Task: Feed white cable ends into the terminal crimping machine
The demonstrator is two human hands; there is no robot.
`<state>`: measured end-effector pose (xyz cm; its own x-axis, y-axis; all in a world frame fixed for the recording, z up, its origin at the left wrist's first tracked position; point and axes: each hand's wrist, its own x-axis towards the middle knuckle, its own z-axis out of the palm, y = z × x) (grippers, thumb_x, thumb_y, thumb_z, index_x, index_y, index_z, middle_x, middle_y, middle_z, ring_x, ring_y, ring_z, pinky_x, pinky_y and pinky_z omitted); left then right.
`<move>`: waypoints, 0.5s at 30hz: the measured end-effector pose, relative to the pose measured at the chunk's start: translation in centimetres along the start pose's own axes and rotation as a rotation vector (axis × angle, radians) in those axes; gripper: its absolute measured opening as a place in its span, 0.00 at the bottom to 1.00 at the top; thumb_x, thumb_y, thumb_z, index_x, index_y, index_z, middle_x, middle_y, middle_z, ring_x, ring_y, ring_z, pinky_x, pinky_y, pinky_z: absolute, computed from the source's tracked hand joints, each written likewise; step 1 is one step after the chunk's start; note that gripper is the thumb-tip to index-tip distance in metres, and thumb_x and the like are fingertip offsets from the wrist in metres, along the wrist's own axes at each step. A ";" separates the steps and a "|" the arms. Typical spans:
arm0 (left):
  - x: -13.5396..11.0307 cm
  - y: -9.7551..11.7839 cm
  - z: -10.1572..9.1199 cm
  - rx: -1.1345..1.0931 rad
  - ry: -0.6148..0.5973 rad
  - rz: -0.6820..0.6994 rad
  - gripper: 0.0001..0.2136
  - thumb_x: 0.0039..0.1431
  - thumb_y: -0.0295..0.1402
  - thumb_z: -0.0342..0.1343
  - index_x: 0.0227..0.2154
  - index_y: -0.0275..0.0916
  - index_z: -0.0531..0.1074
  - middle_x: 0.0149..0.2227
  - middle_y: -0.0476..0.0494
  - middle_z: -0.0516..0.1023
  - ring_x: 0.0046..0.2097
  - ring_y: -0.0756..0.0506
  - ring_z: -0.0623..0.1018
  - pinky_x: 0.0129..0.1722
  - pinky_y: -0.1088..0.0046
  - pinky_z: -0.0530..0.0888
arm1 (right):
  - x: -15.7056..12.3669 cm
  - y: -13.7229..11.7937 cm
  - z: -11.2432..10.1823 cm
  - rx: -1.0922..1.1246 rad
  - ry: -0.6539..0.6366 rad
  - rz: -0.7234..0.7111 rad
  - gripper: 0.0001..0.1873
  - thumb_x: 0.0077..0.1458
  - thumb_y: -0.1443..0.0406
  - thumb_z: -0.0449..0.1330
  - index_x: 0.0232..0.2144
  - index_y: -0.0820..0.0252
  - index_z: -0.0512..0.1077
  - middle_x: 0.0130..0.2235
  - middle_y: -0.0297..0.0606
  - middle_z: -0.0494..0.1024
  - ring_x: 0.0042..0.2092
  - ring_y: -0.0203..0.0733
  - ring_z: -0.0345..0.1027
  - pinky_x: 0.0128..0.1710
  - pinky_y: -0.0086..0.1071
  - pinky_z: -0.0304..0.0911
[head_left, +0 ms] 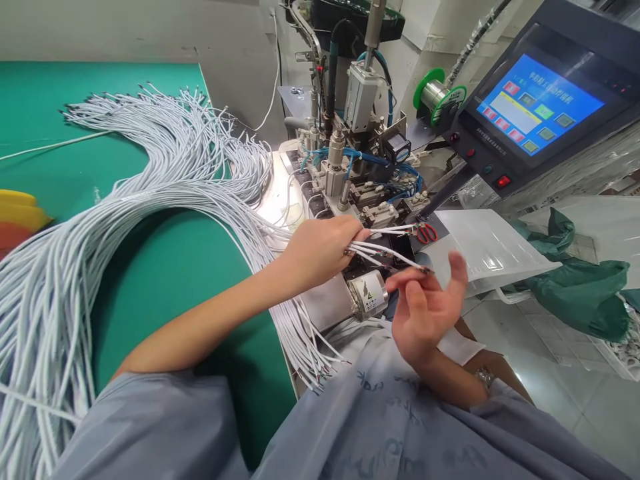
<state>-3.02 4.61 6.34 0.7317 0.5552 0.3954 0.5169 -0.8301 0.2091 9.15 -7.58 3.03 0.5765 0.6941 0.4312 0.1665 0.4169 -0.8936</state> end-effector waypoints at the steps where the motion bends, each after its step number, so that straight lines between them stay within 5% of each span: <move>1: -0.1 0.0 0.1 0.040 0.023 -0.001 0.20 0.68 0.37 0.34 0.29 0.36 0.68 0.27 0.46 0.72 0.25 0.51 0.70 0.21 0.75 0.55 | -0.7 0.0 0.2 0.007 0.013 -0.064 0.28 0.56 0.68 0.53 0.57 0.47 0.51 0.25 0.26 0.71 0.22 0.33 0.67 0.27 0.34 0.69; 5: -0.1 0.2 0.5 0.197 0.083 -0.003 0.22 0.68 0.37 0.31 0.29 0.35 0.69 0.26 0.45 0.70 0.20 0.52 0.66 0.19 0.73 0.51 | -1.9 0.3 1.1 0.002 -0.137 -0.194 0.27 0.55 0.68 0.56 0.56 0.49 0.55 0.29 0.29 0.75 0.23 0.35 0.68 0.24 0.32 0.69; 9: -0.1 0.2 0.8 0.236 0.125 0.016 0.23 0.68 0.35 0.31 0.28 0.35 0.69 0.25 0.46 0.68 0.19 0.53 0.62 0.19 0.72 0.48 | -0.2 0.7 2.3 -0.087 -0.214 -0.052 0.29 0.52 0.67 0.61 0.54 0.51 0.56 0.34 0.32 0.77 0.29 0.35 0.73 0.29 0.31 0.71; 15: -0.1 0.2 1.0 0.196 0.136 0.031 0.22 0.68 0.35 0.33 0.27 0.34 0.69 0.24 0.46 0.68 0.20 0.53 0.63 0.19 0.72 0.48 | 2.2 0.0 3.4 -0.142 -0.221 0.060 0.21 0.54 0.64 0.58 0.50 0.55 0.60 0.28 0.31 0.77 0.25 0.35 0.73 0.26 0.31 0.72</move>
<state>-2.52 4.46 5.42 0.6890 0.5064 0.5185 0.5811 -0.8135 0.0225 7.75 -4.02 4.39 0.4030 0.8327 0.3798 0.2565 0.2956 -0.9202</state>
